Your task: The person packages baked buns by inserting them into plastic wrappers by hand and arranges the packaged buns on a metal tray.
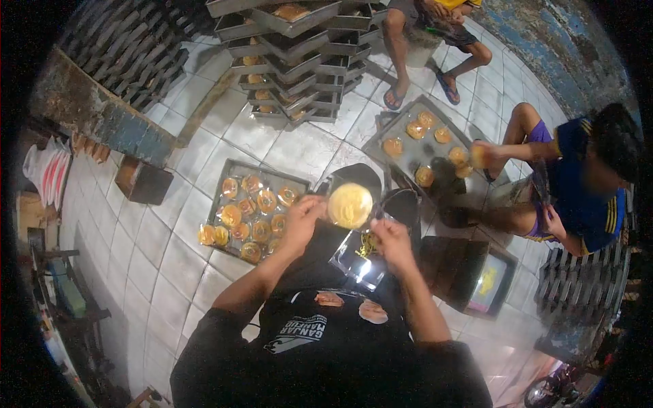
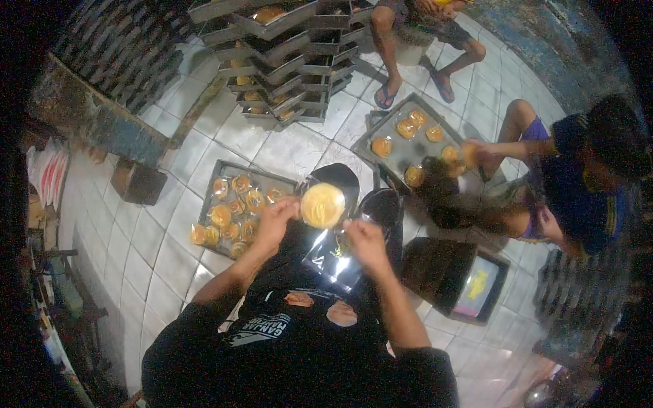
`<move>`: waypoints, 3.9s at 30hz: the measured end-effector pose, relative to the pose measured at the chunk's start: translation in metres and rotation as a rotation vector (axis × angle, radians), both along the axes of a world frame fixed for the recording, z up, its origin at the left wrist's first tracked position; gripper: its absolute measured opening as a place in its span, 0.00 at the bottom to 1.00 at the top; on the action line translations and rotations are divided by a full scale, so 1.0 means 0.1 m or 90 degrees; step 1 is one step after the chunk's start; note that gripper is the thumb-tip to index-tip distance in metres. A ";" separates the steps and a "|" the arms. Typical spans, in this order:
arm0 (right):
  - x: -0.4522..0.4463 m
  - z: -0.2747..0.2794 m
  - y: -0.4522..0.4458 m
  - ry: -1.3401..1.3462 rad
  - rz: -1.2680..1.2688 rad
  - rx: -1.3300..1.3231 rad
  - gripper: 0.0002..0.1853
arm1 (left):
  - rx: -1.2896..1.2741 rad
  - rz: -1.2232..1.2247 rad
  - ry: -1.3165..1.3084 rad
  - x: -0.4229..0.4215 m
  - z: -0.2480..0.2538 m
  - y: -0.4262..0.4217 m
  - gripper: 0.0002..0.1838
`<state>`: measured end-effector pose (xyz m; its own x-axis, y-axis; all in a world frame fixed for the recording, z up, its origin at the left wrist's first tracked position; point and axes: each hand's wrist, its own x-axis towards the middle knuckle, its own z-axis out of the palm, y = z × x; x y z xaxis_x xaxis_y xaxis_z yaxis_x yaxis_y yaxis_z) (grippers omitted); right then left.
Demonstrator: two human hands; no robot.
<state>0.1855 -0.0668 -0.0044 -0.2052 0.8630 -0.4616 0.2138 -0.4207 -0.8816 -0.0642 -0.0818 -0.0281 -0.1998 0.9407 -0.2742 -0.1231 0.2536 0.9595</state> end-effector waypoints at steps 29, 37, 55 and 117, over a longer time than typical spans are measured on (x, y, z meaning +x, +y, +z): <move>0.69 0.62 -0.29 0.110 -0.046 0.080 0.25 | 0.095 -0.224 -0.172 0.68 0.60 -0.20 0.04; 0.37 0.50 -0.48 0.204 -0.163 0.057 0.31 | -0.080 -0.150 -0.111 0.52 0.60 -0.49 0.04; 0.71 0.44 -0.78 -0.177 -0.186 0.207 0.12 | -0.042 -0.135 -0.015 0.53 0.57 -0.53 0.07; 0.92 0.17 1.42 0.220 -0.163 0.079 0.31 | -0.138 0.114 -0.162 0.48 0.28 1.31 0.16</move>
